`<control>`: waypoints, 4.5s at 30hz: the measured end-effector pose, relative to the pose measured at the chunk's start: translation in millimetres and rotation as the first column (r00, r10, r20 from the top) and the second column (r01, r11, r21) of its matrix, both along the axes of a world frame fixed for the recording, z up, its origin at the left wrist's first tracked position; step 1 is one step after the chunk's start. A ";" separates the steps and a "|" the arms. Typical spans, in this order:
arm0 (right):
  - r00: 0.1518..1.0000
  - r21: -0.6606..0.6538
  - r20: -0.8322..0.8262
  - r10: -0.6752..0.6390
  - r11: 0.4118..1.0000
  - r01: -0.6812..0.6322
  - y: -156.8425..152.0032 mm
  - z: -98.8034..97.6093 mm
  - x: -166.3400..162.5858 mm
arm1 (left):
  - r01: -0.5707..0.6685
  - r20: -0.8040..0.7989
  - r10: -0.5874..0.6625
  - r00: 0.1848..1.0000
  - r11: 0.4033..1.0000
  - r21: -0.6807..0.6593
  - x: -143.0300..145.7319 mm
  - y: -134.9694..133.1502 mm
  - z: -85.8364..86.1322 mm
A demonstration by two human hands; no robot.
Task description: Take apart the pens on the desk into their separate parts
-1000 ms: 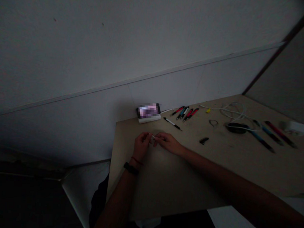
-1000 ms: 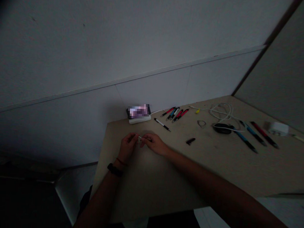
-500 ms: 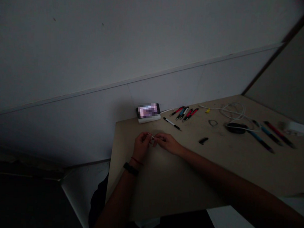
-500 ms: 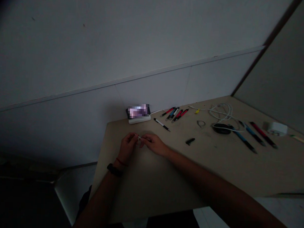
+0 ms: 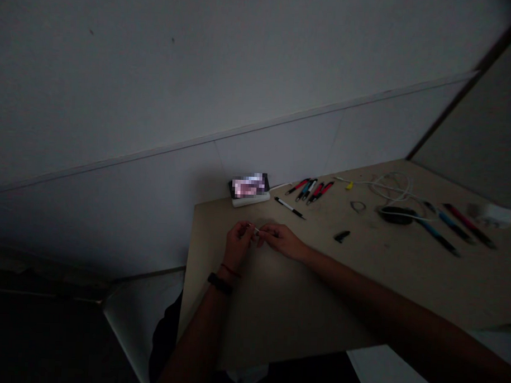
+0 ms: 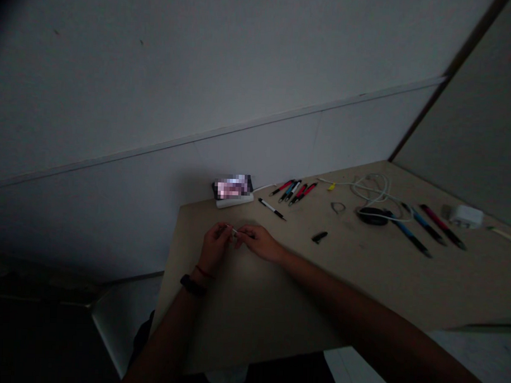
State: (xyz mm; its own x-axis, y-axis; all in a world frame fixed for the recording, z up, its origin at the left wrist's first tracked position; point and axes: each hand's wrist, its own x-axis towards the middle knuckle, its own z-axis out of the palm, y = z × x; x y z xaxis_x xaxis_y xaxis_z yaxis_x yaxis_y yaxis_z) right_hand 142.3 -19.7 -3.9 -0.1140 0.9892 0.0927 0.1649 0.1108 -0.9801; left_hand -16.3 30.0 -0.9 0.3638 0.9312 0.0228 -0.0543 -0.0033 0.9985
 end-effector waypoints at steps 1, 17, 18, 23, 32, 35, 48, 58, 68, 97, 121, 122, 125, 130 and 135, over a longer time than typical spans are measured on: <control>1.000 -0.008 -0.001 0.000 1.000 0.000 0.0 0.0 0.2 | -0.003 0.001 0.003 1.000 1.000 0.006 0.1 0.1 -0.1; 0.994 -0.048 -0.071 -0.087 0.995 0.083 0.8 -2.4 -1.6 | -0.110 0.427 0.315 0.848 0.892 -0.439 -16.9 16.7 -6.3; 0.994 -0.053 -0.070 -0.087 0.995 0.083 0.8 -3.1 -1.8 | -0.102 0.448 0.332 0.830 0.880 -0.463 -16.9 17.0 -6.2; 1.000 0.008 -0.002 -0.011 1.000 0.011 -2.6 -4.2 -4.1 | -0.071 0.489 0.406 0.772 0.820 -0.568 -14.5 16.2 -1.1; 0.983 0.059 0.168 0.081 0.994 -0.092 -7.6 -1.8 -5.7 | -0.060 0.532 0.406 0.743 0.832 -0.551 -12.0 12.9 4.6; 0.970 0.047 0.224 0.094 0.993 -0.107 -9.5 -1.0 -6.6 | -0.075 0.570 0.360 0.738 0.884 -0.461 -10.8 9.3 5.2; 0.969 0.040 0.227 0.099 0.993 -0.111 -12.5 -1.3 -9.4 | -0.075 0.604 0.255 0.755 0.949 -0.306 -6.5 -1.1 5.8; 0.968 0.031 0.231 0.099 0.994 -0.109 -11.3 -4.2 -8.8 | -0.074 0.610 0.258 0.749 0.948 -0.310 -6.0 -2.0 7.5; 0.977 0.030 0.189 0.103 0.993 -0.111 -12.4 0.6 -9.8 | -0.090 0.592 0.235 0.771 0.960 -0.264 -6.8 -2.3 6.6; 0.992 0.042 0.099 0.074 0.996 -0.079 -10.4 0.6 -9.4 | -0.096 0.396 0.065 0.916 0.994 0.060 7.7 -22.2 13.3; 0.961 0.019 -0.256 -0.102 0.994 0.111 12.3 -12.5 6.0 | -0.079 0.010 0.093 0.996 0.772 0.630 21.7 -62.8 29.2; 0.960 0.019 -0.262 -0.100 0.994 0.109 12.8 -12.3 6.1 | 0.021 -0.035 0.002 0.999 0.767 0.641 29.9 -69.3 32.5; 0.962 -0.011 -0.251 -0.102 0.995 0.103 13.2 -11.8 6.4 | 0.285 -0.148 -0.247 0.958 0.740 0.609 64.1 -87.4 40.1; 0.975 -0.022 -0.200 -0.091 0.996 0.089 11.3 -12.5 4.9 | 0.498 -0.384 -0.324 0.865 0.645 0.579 132.5 -105.7 33.2; 0.981 -0.039 -0.175 -0.087 0.996 0.081 10.2 -12.2 5.3 | 0.581 -0.609 -0.165 0.776 0.562 0.588 179.9 -101.4 14.7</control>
State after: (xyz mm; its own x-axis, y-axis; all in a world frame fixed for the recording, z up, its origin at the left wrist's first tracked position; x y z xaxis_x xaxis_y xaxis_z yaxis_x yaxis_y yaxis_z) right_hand 147.6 -9.5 -16.1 -0.0149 0.9973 0.0725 -0.0039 0.0725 -0.9974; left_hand 163.6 -71.4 13.8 0.8291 0.4453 0.3380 0.2015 -0.8020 0.5622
